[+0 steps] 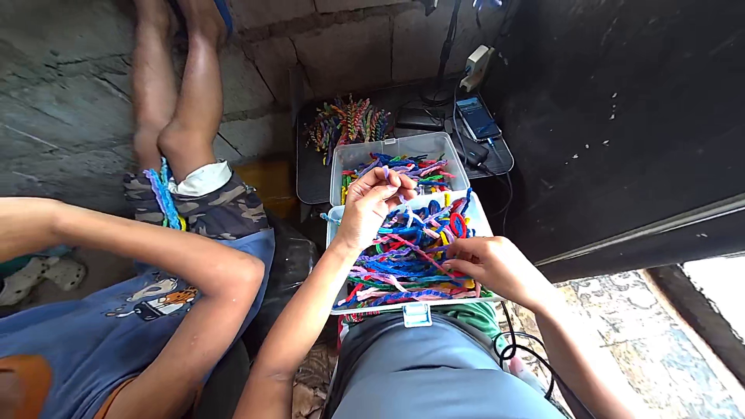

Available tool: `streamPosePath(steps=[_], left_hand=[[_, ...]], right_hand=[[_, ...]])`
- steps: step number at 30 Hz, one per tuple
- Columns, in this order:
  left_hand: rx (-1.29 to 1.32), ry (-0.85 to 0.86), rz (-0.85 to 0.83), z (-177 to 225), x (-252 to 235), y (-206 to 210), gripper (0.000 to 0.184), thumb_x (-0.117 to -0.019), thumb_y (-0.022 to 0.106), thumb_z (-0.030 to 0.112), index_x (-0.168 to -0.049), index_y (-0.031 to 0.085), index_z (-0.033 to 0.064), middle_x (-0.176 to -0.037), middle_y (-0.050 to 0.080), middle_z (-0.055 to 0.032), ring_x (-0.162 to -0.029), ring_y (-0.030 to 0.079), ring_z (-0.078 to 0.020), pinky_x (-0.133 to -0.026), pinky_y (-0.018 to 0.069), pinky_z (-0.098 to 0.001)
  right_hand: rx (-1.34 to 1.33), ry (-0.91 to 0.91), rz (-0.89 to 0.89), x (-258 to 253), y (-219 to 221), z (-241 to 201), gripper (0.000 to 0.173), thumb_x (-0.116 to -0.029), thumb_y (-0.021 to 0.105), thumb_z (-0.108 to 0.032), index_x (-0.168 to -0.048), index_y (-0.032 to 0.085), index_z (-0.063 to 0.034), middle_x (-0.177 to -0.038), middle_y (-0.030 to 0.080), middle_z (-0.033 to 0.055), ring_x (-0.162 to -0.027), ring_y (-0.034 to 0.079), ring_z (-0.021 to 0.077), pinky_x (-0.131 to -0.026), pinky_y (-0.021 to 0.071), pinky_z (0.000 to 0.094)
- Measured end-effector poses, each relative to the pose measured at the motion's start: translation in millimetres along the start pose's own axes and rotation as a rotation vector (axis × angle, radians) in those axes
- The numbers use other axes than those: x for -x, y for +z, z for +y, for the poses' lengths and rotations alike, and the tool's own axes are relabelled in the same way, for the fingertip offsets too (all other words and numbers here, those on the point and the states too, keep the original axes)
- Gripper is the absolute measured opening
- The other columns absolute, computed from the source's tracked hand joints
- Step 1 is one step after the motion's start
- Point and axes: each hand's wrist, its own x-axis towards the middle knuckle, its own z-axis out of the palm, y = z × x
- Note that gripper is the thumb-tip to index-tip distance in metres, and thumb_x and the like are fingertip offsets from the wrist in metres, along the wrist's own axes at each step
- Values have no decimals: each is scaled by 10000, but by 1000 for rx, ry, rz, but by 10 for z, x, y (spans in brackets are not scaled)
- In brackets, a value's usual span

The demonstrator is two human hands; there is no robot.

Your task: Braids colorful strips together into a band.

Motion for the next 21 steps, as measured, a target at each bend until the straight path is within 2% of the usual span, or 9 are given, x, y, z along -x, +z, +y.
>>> streamPosePath(steps=[2, 5, 7, 9, 11, 14, 16, 19, 21], left_hand=[[-55, 46, 8, -15, -12, -11, 335, -998, 388, 15, -972, 700, 137, -993, 729, 0, -882, 693, -88, -820, 582, -257], [-121, 62, 47, -13, -24, -14, 345, -1003, 364, 37, -997, 698, 123, -1031, 709, 16, -888, 666, -65, -821, 565, -245], [-201, 102, 103, -16, -36, -6, 346, -1008, 362, 25, -1003, 699, 105, -1019, 713, 22, -878, 670, -58, -827, 569, -247], [-394, 231, 139, -43, -45, -11, 278, -1006, 403, -20, -1024, 675, 37, -978, 698, 22, -840, 656, -39, -803, 566, -236], [-642, 385, 137, -65, -36, -25, 203, -986, 465, -38, -1040, 661, -50, -1004, 662, -5, -822, 611, 7, -756, 538, -174], [-835, 438, 118, -96, -16, -53, 194, -969, 526, -16, -1044, 689, -88, -981, 660, -57, -755, 558, 17, -679, 483, -138], [-957, 335, 58, -89, 10, -43, 207, -966, 526, 4, -1042, 707, -64, -984, 673, -83, -779, 589, -35, -728, 503, -195], [-1160, 99, -249, -64, 34, -13, 201, -952, 570, -12, -1069, 728, -54, -1107, 702, -179, -980, 692, -218, -879, 573, -364], [-1246, 33, -411, -121, 44, -21, 200, -930, 619, -11, -1083, 748, 3, -1172, 686, -154, -1082, 671, -242, -929, 559, -385]], right_hand=[[0, -38, 89, 7, 17, 47, 216, -952, 653, -230, -955, 755, -40, -852, 712, 102, -736, 683, 202, -689, 572, 368], [81, -16, 191, -14, 43, 78, 216, -930, 690, -203, -1009, 750, -11, -948, 699, 172, -794, 684, 295, -689, 570, 439], [130, 4, 139, -21, 25, 55, 249, -911, 728, -203, -1043, 745, 8, -977, 695, 205, -841, 687, 360, -720, 570, 512], [160, 42, 21, -21, -3, -19, 257, -916, 741, -201, -1017, 737, 35, -924, 702, 230, -869, 694, 429, -753, 547, 603], [141, 66, -61, -31, -33, -71, 199, -941, 708, -159, -998, 735, 29, -877, 716, 215, -837, 708, 421, -742, 537, 622], [35, -5, -32, -8, -50, 12, 174, -972, 636, -158, -999, 747, -26, -884, 721, 136, -804, 701, 285, -733, 561, 478], [-49, -41, 62, 21, -68, 39, 199, -985, 602, -172, -1001, 761, -53, -903, 728, 83, -810, 682, 162, -737, 554, 319], [-223, -30, 203, 24, -105, 46, 188, -980, 613, -161, -1000, 762, -48, -924, 724, 19, -837, 649, 10, -785, 528, 173], [-297, 3, 269, 7, -122, 39, 163, -968, 638, -155, -993, 746, -36, -924, 712, -3, -841, 659, -26, -808, 550, 150]])
